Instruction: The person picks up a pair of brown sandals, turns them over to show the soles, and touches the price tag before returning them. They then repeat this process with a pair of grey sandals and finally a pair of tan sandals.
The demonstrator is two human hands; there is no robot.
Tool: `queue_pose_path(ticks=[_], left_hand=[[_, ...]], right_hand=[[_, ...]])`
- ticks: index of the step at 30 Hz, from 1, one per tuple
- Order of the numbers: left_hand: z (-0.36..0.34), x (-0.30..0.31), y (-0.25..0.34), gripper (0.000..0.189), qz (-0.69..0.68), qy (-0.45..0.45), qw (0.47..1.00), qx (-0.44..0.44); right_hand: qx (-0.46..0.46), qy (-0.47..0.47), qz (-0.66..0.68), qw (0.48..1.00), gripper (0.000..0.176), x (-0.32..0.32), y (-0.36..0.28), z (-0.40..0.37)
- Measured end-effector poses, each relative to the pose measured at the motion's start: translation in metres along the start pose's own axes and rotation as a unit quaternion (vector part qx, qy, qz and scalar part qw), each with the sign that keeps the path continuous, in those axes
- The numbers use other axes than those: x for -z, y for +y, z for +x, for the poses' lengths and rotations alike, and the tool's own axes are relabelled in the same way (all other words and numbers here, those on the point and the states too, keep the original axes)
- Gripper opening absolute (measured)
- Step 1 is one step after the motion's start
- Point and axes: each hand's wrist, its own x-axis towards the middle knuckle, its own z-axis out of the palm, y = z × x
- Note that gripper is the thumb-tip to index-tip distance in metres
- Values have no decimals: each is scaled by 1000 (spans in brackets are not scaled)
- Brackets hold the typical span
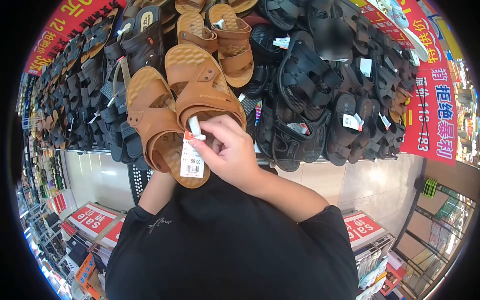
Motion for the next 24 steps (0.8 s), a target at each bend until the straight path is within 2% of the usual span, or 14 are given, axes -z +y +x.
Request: queue_pose_path(ticks=[1, 4, 5, 14, 24], left_hand=[[-1, -1, -1, 55, 1, -2, 1000, 2], [-5, 0, -5, 55, 2, -7, 1000, 9], [-6, 0, -6, 55, 1, -9, 1000, 11], [-8, 0, -15, 55, 5, -19, 998, 58], [-2, 0, -31, 55, 7, -29, 992, 121]], right_hand=[[16, 2, -35, 999, 27, 1, -4, -3], [154, 20, -122, 980, 28, -2, 2, -9], [164, 19, -147, 975, 29, -1, 0, -12], [48, -13, -40, 998, 27, 12, -7, -31], [72, 48, -20, 996, 24, 26, -5, -46]])
